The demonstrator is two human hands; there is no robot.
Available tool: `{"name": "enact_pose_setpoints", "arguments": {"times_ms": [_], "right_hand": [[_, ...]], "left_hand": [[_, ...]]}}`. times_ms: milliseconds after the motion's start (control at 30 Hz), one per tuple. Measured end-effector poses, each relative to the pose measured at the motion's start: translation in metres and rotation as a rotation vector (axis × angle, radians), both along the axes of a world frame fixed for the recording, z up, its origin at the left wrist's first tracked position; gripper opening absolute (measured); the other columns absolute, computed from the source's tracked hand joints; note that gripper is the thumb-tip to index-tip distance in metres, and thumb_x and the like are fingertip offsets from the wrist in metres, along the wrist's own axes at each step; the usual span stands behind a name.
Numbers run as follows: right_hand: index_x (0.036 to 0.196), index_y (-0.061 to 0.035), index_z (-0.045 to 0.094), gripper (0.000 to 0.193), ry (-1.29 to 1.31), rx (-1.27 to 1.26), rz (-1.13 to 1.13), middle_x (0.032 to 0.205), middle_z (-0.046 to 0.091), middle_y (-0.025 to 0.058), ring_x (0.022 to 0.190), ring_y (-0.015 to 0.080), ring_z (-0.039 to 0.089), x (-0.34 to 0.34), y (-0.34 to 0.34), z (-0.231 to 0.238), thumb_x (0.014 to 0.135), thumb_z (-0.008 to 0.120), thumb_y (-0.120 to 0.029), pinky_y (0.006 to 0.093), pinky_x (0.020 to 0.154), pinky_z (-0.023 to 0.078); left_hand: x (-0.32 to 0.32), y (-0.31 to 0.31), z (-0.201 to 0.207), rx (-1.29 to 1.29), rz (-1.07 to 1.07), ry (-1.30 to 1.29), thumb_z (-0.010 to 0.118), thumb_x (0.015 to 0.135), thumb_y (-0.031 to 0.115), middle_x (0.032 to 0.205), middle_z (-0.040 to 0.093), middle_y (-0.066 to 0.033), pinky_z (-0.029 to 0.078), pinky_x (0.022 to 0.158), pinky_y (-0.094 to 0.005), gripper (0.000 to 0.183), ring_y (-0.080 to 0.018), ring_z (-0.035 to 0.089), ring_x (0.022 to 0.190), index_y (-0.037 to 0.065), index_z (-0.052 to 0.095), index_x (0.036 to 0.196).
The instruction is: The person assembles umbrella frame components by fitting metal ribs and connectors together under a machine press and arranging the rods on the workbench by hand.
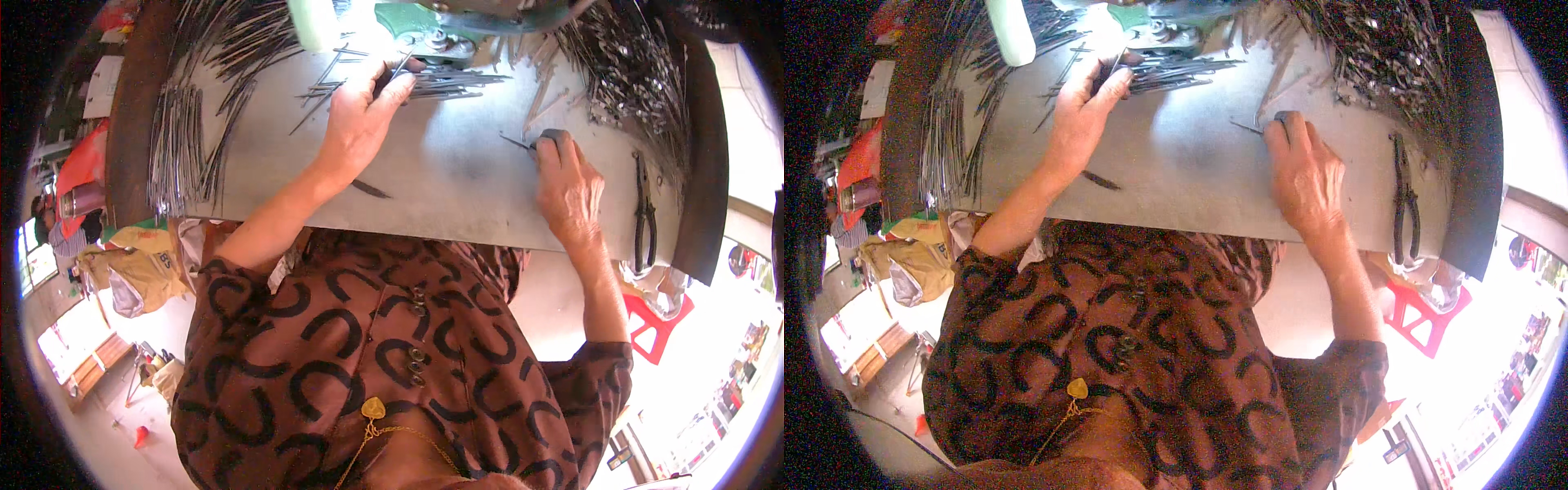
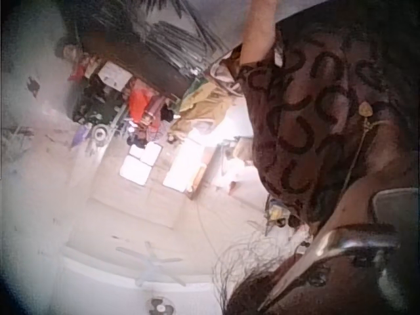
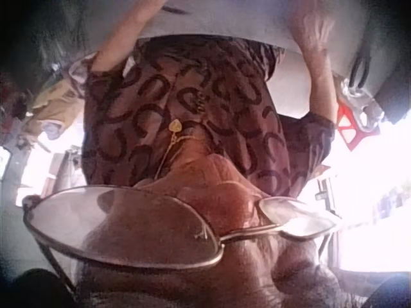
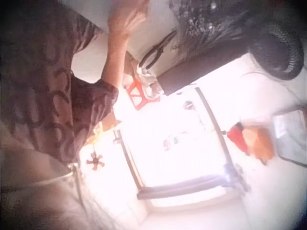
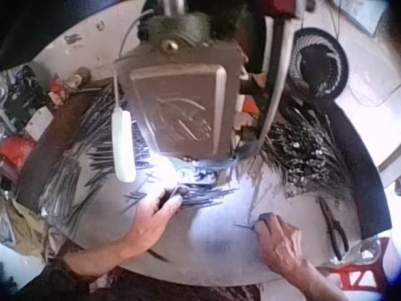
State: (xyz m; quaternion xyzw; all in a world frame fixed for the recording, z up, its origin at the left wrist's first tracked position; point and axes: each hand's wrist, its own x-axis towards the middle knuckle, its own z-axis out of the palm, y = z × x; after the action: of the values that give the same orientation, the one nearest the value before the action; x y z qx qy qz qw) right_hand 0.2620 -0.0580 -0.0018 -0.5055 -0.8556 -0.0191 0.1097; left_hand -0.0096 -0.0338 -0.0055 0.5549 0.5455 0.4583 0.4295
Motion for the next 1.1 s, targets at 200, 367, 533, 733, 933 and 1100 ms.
{"name": "enact_pose_setpoints", "arguments": {"times_ms": [200, 367, 533, 733, 933, 1100], "right_hand": [[0.096, -0.0031, 0.055, 0.014, 0.610, -0.215, -0.194, 0.073, 0.062, 0.0155, 0.060, 0.0327, 0.062, -0.059, 0.015, 0.014, 0.091, 0.055, -0.017, 0.0391, 0.055, 0.050], [0.098, -0.0046, 0.063, 0.019, 0.987, -0.564, -0.308, 0.066, 0.061, 0.0066, 0.056, 0.0123, 0.058, -0.105, 0.038, 0.017, 0.091, 0.058, -0.021, 0.0318, 0.052, 0.046], [0.101, -0.0034, 0.062, 0.020, 0.904, -0.380, -0.278, 0.065, 0.061, 0.0083, 0.058, 0.0160, 0.059, -0.115, 0.048, 0.011, 0.089, 0.061, -0.020, 0.0329, 0.058, 0.047], [0.104, -0.0033, 0.064, 0.022, 0.967, -0.399, -0.249, 0.071, 0.063, 0.0107, 0.060, 0.0142, 0.058, -0.120, 0.047, 0.012, 0.088, 0.062, -0.018, 0.0297, 0.060, 0.047], [0.108, 0.0023, 0.062, 0.026, 1.012, -0.309, -0.225, 0.069, 0.057, 0.0017, 0.058, 0.0062, 0.051, -0.123, 0.044, 0.010, 0.090, 0.061, -0.016, 0.0225, 0.053, 0.042], [0.109, 0.0018, 0.062, 0.025, 0.998, -0.285, -0.229, 0.068, 0.057, 0.0023, 0.058, 0.0065, 0.051, -0.122, 0.043, 0.009, 0.090, 0.060, -0.014, 0.0229, 0.054, 0.043]], "left_hand": [[-0.011, 0.017, 0.011, 0.004, 0.015, -0.061, 0.055, 0.092, 0.019, 0.079, 0.053, 0.0014, 0.038, 0.065, -0.0223, 0.027, -0.0081, 0.045, 0.071, -0.001, 0.063, 0.108], [0.002, 0.031, 0.016, -0.167, -0.002, -0.367, 0.053, 0.092, 0.016, 0.080, 0.057, 0.0018, 0.040, 0.062, -0.0206, 0.025, -0.0052, 0.048, 0.069, 0.001, 0.063, 0.108], [-0.001, 0.037, 0.009, -0.186, -0.055, -0.470, 0.057, 0.089, 0.014, 0.085, 0.062, 0.0010, 0.043, 0.063, -0.0184, 0.027, -0.0036, 0.054, 0.072, 0.002, 0.061, 0.113], [-0.003, 0.037, 0.012, -0.244, -0.058, -0.572, 0.060, 0.088, 0.016, 0.086, 0.058, 0.0024, 0.036, 0.056, -0.0173, 0.027, -0.0029, 0.049, 0.072, 0.003, 0.061, 0.112], [-0.008, 0.042, 0.005, -0.266, -0.119, -0.688, 0.060, 0.090, 0.014, 0.082, 0.058, 0.0012, 0.031, 0.050, -0.0160, 0.015, -0.0027, 0.046, 0.065, 0.002, 0.062, 0.098], [-0.009, 0.041, 0.008, -0.269, -0.146, -0.674, 0.060, 0.090, 0.014, 0.078, 0.057, 0.0007, 0.030, 0.049, -0.0169, 0.011, -0.0030, 0.043, 0.062, 0.003, 0.062, 0.091]]}}
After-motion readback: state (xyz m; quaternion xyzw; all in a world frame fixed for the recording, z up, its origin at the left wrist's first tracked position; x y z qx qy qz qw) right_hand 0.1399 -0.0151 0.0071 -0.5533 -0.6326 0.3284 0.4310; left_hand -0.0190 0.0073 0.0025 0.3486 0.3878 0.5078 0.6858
